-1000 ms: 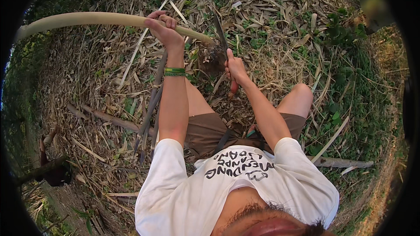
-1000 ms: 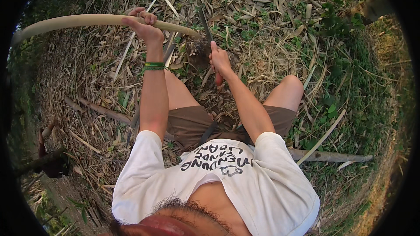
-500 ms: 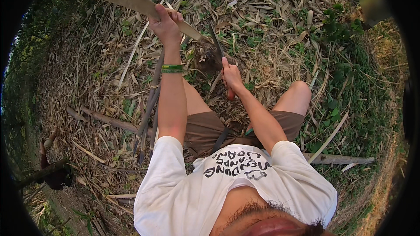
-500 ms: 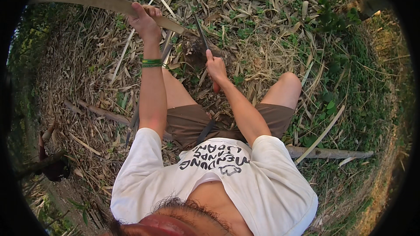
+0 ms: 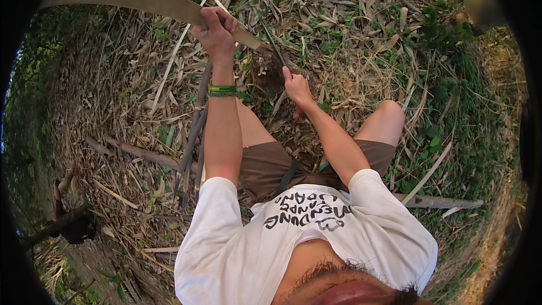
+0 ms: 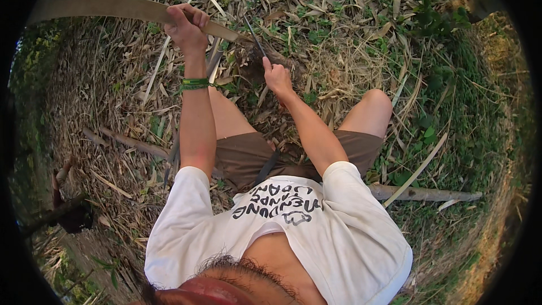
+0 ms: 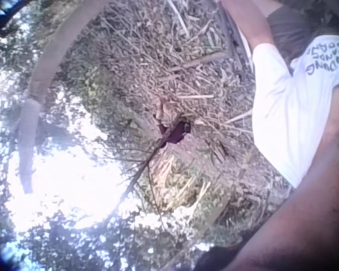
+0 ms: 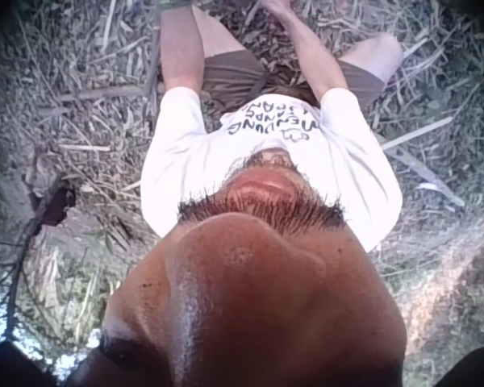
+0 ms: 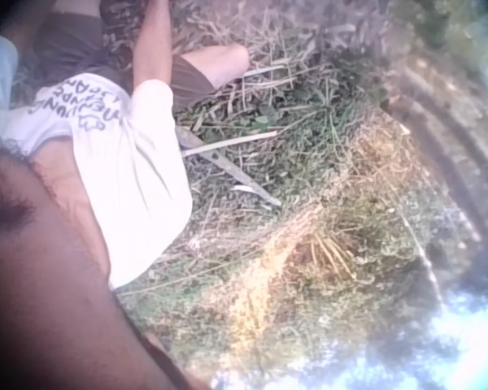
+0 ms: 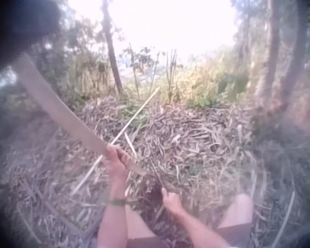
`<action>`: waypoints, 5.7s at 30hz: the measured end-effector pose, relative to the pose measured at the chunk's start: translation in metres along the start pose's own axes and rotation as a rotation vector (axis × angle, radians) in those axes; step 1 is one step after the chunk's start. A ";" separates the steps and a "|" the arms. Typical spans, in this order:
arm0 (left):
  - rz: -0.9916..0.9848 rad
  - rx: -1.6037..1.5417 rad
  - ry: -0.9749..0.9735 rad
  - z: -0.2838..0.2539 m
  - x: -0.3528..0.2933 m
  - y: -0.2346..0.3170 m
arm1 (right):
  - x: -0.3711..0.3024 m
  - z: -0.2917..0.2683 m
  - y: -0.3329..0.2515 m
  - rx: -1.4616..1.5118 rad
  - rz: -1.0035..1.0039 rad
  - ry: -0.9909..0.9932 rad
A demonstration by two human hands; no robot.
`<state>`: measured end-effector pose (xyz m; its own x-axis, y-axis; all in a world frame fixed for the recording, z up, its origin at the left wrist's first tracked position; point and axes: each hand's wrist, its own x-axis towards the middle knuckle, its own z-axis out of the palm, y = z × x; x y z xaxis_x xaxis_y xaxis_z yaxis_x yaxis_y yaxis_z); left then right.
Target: The person sits on the ground and uses a machete to shave and smooth strips of bamboo, pulling the blade toward them and occasionally repositioning the bamboo.
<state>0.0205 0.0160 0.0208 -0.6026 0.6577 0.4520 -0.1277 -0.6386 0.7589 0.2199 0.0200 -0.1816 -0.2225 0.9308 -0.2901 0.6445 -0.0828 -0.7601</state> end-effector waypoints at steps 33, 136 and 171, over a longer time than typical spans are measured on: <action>-0.068 0.030 0.283 -0.006 -0.019 0.006 | -0.006 -0.001 -0.003 -0.060 -0.023 0.062; -1.016 0.260 -0.212 0.080 -0.188 0.109 | -0.130 -0.228 -0.089 -0.225 -0.960 0.165; -0.884 0.453 -0.279 0.084 -0.200 0.110 | -0.143 -0.220 -0.094 -0.278 -1.030 0.186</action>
<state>0.1930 -0.1525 0.0528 -0.2261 0.9252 -0.3048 -0.0933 0.2909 0.9522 0.3522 -0.0270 0.0589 -0.6528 0.5479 0.5231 0.3596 0.8319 -0.4226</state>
